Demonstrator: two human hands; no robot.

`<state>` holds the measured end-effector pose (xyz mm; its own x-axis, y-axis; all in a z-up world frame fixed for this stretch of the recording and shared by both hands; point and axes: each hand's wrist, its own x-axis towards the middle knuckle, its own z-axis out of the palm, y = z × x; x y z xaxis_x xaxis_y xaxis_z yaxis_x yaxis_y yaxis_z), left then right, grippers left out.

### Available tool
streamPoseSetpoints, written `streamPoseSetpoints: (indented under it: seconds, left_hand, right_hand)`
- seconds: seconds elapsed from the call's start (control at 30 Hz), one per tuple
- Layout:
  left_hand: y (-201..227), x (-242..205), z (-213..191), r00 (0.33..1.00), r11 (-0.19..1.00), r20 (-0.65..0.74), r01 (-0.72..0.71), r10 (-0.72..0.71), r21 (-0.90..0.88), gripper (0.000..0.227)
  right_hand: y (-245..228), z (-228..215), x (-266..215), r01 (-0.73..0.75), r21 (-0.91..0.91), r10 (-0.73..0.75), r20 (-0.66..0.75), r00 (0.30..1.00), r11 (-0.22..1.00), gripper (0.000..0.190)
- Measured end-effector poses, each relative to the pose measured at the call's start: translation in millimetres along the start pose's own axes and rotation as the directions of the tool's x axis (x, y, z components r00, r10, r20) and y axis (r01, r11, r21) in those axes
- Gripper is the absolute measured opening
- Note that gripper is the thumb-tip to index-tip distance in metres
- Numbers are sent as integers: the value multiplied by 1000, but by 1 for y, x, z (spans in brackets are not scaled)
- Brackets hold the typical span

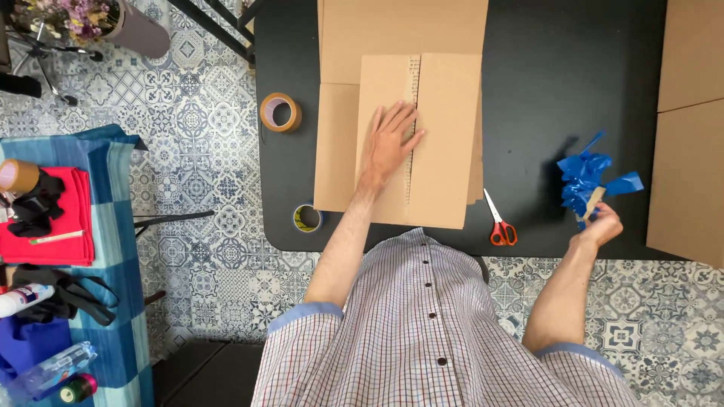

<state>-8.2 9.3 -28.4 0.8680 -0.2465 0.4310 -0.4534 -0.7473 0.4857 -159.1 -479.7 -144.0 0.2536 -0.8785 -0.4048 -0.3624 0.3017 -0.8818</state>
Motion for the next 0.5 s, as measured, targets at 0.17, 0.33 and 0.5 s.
streamPoseSetpoints:
  seconds: [0.17,0.33,0.5]
  left_hand:
    - [-2,0,2,992,997,-111,-57,52,-45,22]
    - [2,2,-2,993,999,-111,-31,28,-24,12]
    - [9,-4,-12,998,996,-70,5,-12,-91,17]
  right_hand:
    - [-35,-2,-32,58,26,-58,1,998,998,38]
    - [-12,-11,7,668,-344,-659,162,734,660,37]
    - [-52,-9,-41,886,-266,-873,214,437,379,24]
